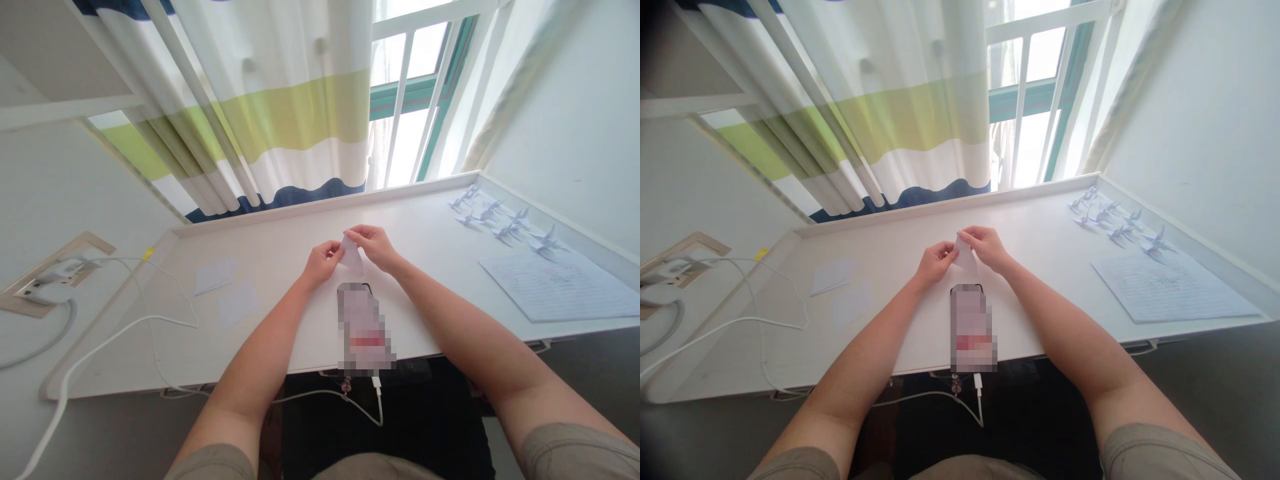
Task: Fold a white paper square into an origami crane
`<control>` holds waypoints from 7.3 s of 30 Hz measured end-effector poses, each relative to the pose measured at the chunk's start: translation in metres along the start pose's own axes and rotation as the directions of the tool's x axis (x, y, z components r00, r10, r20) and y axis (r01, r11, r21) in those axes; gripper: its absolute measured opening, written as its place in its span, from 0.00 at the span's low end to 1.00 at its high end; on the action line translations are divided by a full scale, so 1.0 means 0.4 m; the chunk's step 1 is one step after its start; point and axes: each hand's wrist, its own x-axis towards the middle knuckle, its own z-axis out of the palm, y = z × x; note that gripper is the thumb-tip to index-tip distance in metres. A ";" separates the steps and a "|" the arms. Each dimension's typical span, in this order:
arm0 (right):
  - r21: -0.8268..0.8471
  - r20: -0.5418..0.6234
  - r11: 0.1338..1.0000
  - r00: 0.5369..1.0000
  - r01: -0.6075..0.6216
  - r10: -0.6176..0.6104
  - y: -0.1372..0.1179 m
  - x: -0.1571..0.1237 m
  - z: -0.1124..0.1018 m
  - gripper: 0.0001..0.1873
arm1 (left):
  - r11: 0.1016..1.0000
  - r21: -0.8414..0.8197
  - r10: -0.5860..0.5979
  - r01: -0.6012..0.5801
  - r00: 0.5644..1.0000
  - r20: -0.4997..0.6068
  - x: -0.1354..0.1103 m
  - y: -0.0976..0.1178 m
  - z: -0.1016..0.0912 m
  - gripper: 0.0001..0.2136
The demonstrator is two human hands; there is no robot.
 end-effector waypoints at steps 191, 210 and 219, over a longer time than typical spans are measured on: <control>-0.173 0.018 0.985 0.999 0.030 -0.028 0.031 0.008 -0.017 0.30 | 0.969 -0.210 -0.148 0.129 0.986 -0.076 0.003 0.037 -0.010 0.20; -0.470 0.288 0.834 0.943 0.289 -0.164 0.055 0.007 -0.027 0.29 | 0.973 -0.219 -0.122 0.078 0.973 -0.198 0.005 0.041 -0.011 0.36; -0.338 0.002 0.940 0.999 0.051 -0.054 0.039 0.009 -0.022 0.40 | 0.986 -0.153 -0.102 0.071 0.974 -0.202 0.003 0.037 -0.016 0.33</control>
